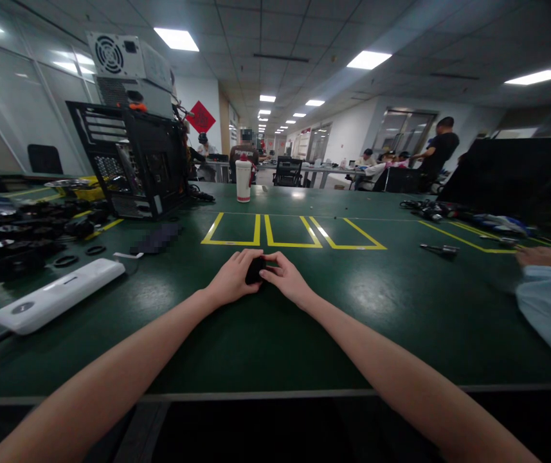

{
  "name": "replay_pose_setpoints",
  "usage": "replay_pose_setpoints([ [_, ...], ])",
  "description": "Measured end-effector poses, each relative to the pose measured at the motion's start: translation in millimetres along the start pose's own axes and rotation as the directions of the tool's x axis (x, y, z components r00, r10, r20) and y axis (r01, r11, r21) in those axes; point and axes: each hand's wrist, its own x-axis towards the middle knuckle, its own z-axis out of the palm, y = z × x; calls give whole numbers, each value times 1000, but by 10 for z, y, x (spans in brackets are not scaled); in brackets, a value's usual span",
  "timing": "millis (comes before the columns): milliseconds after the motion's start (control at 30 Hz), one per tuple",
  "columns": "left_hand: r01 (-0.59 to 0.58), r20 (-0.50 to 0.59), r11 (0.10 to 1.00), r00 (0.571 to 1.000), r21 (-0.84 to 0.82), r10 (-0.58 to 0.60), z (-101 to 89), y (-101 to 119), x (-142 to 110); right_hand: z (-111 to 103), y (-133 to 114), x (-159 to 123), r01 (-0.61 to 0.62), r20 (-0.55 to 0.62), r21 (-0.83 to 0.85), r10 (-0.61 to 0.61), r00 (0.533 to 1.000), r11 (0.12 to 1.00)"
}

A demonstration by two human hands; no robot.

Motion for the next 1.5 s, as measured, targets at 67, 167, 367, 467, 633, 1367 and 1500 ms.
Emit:
replay_pose_setpoints([
  [67, -3, 0, 1000, 1000, 6, 3, -2, 4, 1, 6, -1, 3, -2, -24, -14, 2, 1000, 1000],
  [167, -4, -4, 1000, 1000, 2, 4, -3, 9, 1, 11, -3, 20, 8, -50, -35, -10, 999, 999],
  [367, 12, -2, 1000, 1000, -6, -12, 6, -1, -1, 6, -17, 39, -58, -74, -87, 52, 996, 995],
  [467, 9, 0, 1000, 1000, -2, -9, 8, -8, -2, -5, -4, 32, -56, -38, -74, 53, 998, 996],
  [633, -2, 7, 1000, 1000, 5, 2, -1, -5, -4, -1, 33, 15, 6, -1, 0, -6, 1000, 1000],
  [1367, 6, 6, 1000, 1000, 22, -6, 6, 1, -1, 19, 30, 26, -13, -48, -21, 12, 999, 1000],
  [1500, 0, 6, 1000, 1000, 19, -1, 2, 8, 2, 24, 28, 36, -36, -66, -39, 33, 997, 999],
])
